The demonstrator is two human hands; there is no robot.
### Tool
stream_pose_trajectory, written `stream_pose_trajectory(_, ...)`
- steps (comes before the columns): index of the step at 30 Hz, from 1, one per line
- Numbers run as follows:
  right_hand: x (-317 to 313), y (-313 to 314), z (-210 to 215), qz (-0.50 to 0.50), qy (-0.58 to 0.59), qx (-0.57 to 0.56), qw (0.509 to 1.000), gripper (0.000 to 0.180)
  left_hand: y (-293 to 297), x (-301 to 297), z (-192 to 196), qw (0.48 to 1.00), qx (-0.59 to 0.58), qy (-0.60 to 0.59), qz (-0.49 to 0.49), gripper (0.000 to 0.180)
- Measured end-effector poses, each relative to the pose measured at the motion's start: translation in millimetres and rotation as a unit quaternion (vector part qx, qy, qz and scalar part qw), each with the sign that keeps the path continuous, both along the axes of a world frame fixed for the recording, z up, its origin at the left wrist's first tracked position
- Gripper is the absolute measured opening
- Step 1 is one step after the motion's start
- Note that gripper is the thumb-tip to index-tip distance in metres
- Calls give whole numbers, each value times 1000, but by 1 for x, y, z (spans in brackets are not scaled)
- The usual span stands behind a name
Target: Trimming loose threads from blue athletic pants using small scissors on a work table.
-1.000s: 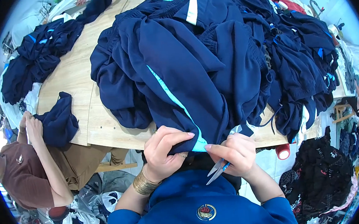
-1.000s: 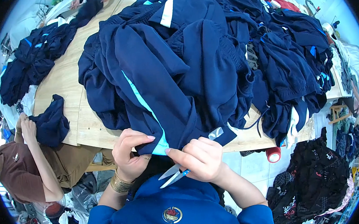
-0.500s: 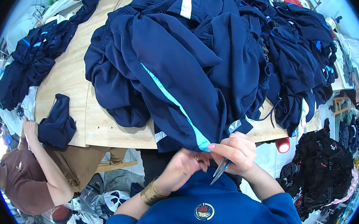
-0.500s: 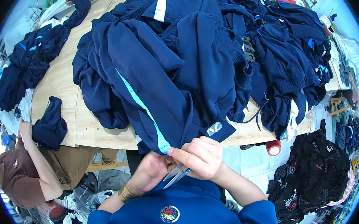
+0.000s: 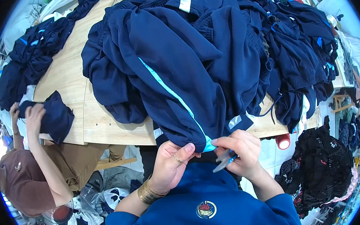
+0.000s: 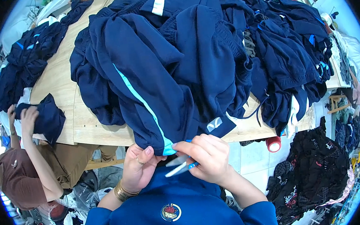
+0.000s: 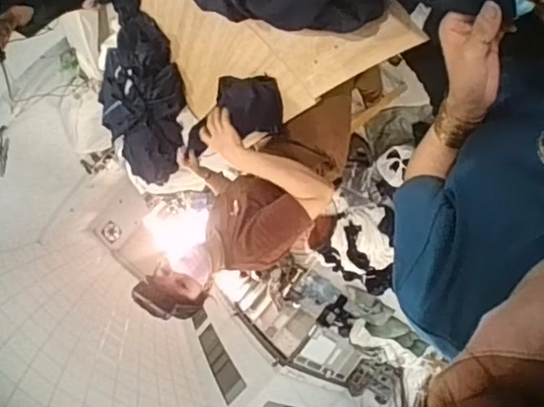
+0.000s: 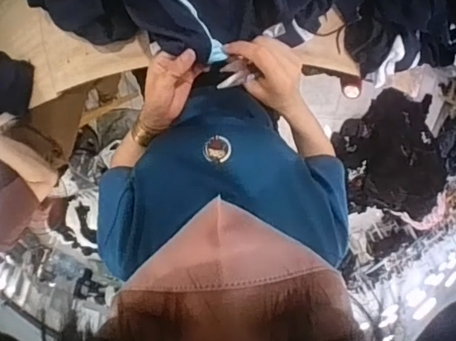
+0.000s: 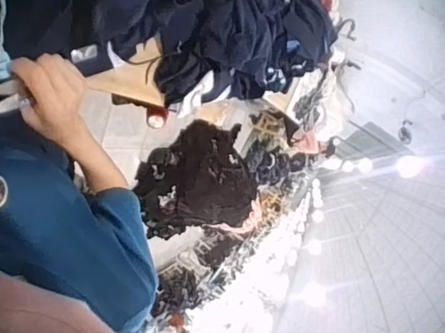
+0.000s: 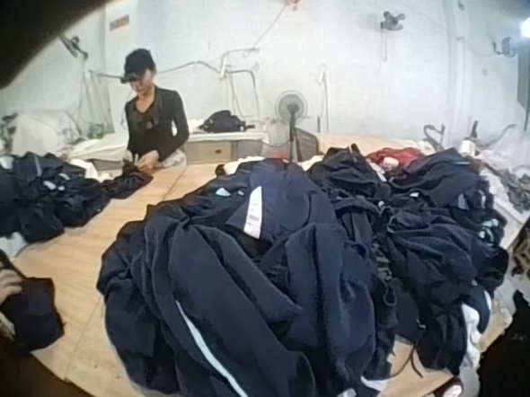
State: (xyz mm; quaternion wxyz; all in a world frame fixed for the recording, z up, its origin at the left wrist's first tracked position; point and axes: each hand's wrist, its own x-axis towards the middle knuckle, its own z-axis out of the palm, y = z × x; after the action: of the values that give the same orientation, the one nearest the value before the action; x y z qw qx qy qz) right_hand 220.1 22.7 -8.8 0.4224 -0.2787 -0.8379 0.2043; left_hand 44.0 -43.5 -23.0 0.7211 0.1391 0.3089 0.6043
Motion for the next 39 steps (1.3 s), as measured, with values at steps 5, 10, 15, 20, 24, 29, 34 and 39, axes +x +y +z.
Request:
stream_pose_trajectory(5,-3,-1,25,-16,-9,-163,986,37,-1,0,2,998,22,56,25,20)
stream_pose_trajectory(10,2,-11,23,-33,-3,-185,982,25,-2,1,2,998,34,55,25,20)
stream_pose_trajectory(15,4,-22,28,24,72,-462,884,21,1,1,8,998,33,57,21,20)
stream_pose_trajectory(20,0,-19,40,64,9,-419,906,14,0,2,7,998,20,58,22,18)
stream_pose_trajectory(24,-2,-16,44,61,-32,-432,899,14,-1,0,6,998,12,64,20,18)
stream_pose_trajectory(29,-1,-15,45,57,-49,-386,920,15,-1,0,7,998,8,66,16,19)
stream_pose_trajectory(34,-1,-13,45,65,-61,-381,920,15,0,0,7,998,13,62,8,19)
stream_pose_trajectory(39,0,-12,45,67,-71,-378,921,15,0,0,7,998,15,59,7,19)
